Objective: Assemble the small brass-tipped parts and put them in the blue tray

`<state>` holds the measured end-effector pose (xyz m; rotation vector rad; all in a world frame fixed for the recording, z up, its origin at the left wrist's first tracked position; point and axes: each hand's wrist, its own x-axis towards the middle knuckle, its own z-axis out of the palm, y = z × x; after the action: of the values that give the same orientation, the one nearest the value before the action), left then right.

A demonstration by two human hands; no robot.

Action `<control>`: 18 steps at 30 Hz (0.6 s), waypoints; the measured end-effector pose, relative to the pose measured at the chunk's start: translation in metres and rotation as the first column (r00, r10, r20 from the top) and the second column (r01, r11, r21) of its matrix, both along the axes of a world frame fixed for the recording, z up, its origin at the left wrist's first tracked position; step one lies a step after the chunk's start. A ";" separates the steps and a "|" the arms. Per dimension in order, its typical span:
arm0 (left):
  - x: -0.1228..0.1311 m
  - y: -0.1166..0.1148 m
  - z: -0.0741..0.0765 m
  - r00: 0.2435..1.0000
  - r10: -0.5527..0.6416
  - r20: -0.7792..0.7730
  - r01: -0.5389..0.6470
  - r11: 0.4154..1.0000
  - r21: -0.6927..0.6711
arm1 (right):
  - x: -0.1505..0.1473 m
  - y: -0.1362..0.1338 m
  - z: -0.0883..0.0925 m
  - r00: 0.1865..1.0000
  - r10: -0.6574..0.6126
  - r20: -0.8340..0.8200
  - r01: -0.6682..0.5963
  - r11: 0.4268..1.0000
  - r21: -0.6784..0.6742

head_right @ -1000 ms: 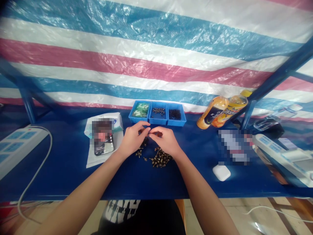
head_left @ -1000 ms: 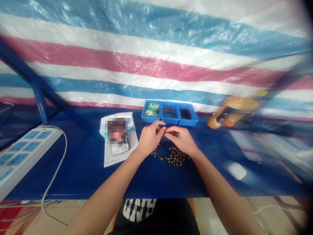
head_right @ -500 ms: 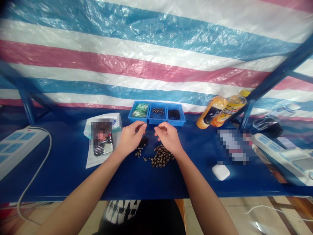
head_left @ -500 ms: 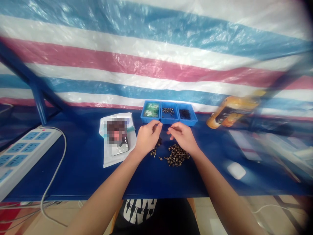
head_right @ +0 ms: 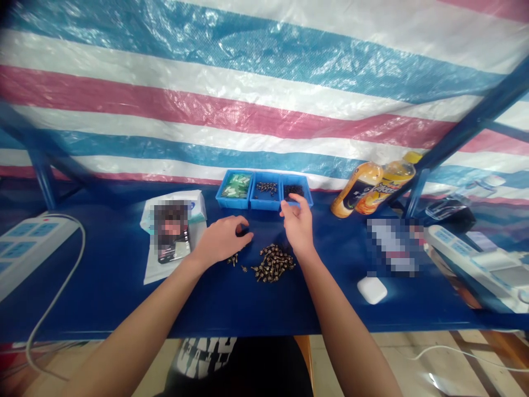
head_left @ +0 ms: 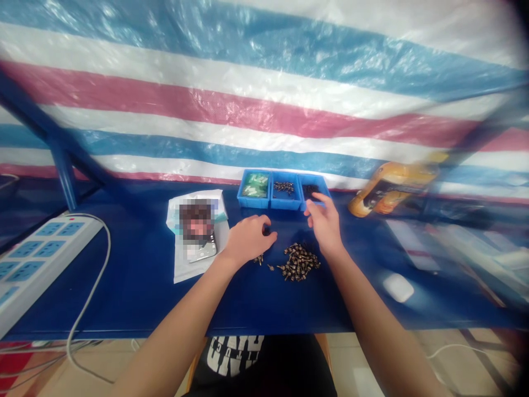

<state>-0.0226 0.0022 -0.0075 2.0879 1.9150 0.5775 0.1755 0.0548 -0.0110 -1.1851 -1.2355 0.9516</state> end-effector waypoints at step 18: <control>0.003 0.001 -0.001 0.990 0.010 0.140 -0.014 1.000 0.027 | -0.009 -0.010 -0.001 0.930 0.201 0.309 -0.224 0.974 0.042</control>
<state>-0.0198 0.0037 -0.0090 1.9959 1.8526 0.7372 0.1666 0.0452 -0.0121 -1.1827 -1.6600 0.8908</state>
